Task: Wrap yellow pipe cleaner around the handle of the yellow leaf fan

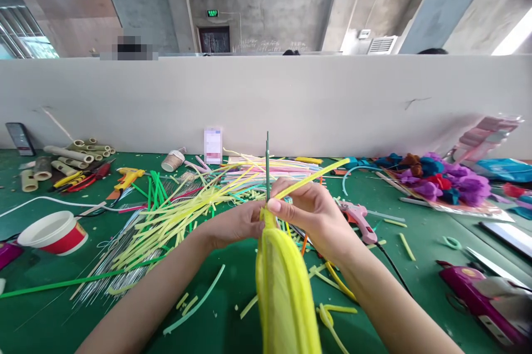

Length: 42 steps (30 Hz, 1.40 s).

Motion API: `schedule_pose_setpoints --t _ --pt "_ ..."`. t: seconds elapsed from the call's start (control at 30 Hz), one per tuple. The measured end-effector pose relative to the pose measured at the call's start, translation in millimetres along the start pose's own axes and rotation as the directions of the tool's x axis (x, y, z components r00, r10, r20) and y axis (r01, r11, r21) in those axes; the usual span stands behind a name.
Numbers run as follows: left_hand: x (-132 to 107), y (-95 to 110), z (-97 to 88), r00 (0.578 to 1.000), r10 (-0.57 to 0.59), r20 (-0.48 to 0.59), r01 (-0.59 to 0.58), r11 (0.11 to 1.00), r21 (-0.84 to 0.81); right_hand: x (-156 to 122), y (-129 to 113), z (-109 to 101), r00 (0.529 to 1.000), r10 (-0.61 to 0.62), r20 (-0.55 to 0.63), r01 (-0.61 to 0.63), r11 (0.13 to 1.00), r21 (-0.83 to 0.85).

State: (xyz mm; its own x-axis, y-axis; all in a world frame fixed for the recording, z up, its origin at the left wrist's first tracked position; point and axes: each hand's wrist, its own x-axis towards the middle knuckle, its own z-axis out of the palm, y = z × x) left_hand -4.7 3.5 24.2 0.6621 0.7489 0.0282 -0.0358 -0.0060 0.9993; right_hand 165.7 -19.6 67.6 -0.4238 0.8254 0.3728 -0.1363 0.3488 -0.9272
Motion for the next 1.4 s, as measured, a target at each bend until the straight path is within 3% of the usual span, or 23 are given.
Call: schedule_pose_setpoints --t 0.07,0.1,0.2,0.27,0.33,0.43,0.6,0.67,0.77,0.9,1.0,1.03,1.1,1.17,1.2,1.3,1.33,1.4 --pt "0 8 0.0 0.989 0.135 -0.065 -0.134 0.991 0.018 -2 -4 -1 0.979 -0.166 -0.117 0.132 0.957 -0.258" --pt "-1 12 -0.1 0.969 0.209 -0.132 -0.205 0.978 0.039 -2 -6 -2 0.947 -0.270 -0.175 0.178 0.892 -0.415" --pt "-9 24 4.7 0.882 0.347 -0.318 -0.312 0.937 0.157 -4 -9 -1 0.791 -0.568 -0.227 0.184 0.576 -0.796" --pt "-17 30 13.3 0.885 0.379 -0.272 -0.315 0.916 0.248 -5 -8 0 0.717 -0.673 -0.180 0.164 0.414 -0.895" --pt "-23 34 23.1 0.902 0.375 -0.213 -0.282 0.887 0.366 -4 -7 1 0.698 -0.701 -0.146 0.169 0.360 -0.918" --pt "-24 37 29.1 0.895 0.369 -0.251 -0.228 0.861 0.455 -2 -9 0 0.778 -0.602 -0.179 0.167 0.474 -0.865" --pt "-21 40 11.5 0.914 0.204 -0.351 -0.101 0.952 0.289 -2 -21 -15 0.956 -0.226 -0.185 0.110 0.865 -0.490" --pt "-22 41 5.0 0.931 0.152 -0.333 -0.095 0.979 0.182 -2 -24 -19 0.987 -0.091 -0.136 0.048 0.955 -0.292" --pt "-23 37 2.8 0.967 0.072 -0.244 -0.079 0.997 -0.019 -3 -22 -19 0.997 0.025 -0.072 -0.029 0.999 -0.046" --pt "-19 22 11.0 0.998 0.047 -0.050 -0.057 0.972 -0.229 -4 -14 -11 0.995 0.096 0.032 -0.100 0.982 0.157" --pt "-12 11 18.3 0.991 0.018 0.133 0.012 0.975 -0.221 -4 -13 -8 0.995 0.098 0.024 -0.100 0.989 0.106" --pt "-10 9 19.8 0.993 0.015 0.115 0.007 0.983 -0.186 -4 -13 -8 0.997 0.077 -0.008 -0.077 0.996 0.035" --pt "-9 10 21.6 0.997 0.044 -0.064 -0.050 0.995 -0.084 -4 -15 -9 0.993 -0.023 -0.113 0.000 0.980 -0.201" --pt "-10 17 23.4 0.957 0.129 -0.261 -0.124 0.992 0.035 -5 -16 -8 0.956 -0.208 -0.207 0.074 0.854 -0.515" --pt "-13 22 25.1 0.940 0.170 -0.294 -0.152 0.985 0.083 -5 -16 -7 0.919 -0.320 -0.229 0.098 0.749 -0.655" --pt "-22 37 32.9 0.949 0.245 -0.198 -0.210 0.961 0.181 -6 -14 -1 0.817 -0.548 -0.181 0.118 0.465 -0.877" --pt "-24 40 35.3 0.948 0.260 -0.185 -0.221 0.953 0.208 -7 -14 0 0.806 -0.569 -0.161 0.122 0.427 -0.896" --pt "-26 42 37.1 0.941 0.261 -0.213 -0.214 0.952 0.220 -7 -14 2 0.831 -0.533 -0.162 0.132 0.470 -0.873"
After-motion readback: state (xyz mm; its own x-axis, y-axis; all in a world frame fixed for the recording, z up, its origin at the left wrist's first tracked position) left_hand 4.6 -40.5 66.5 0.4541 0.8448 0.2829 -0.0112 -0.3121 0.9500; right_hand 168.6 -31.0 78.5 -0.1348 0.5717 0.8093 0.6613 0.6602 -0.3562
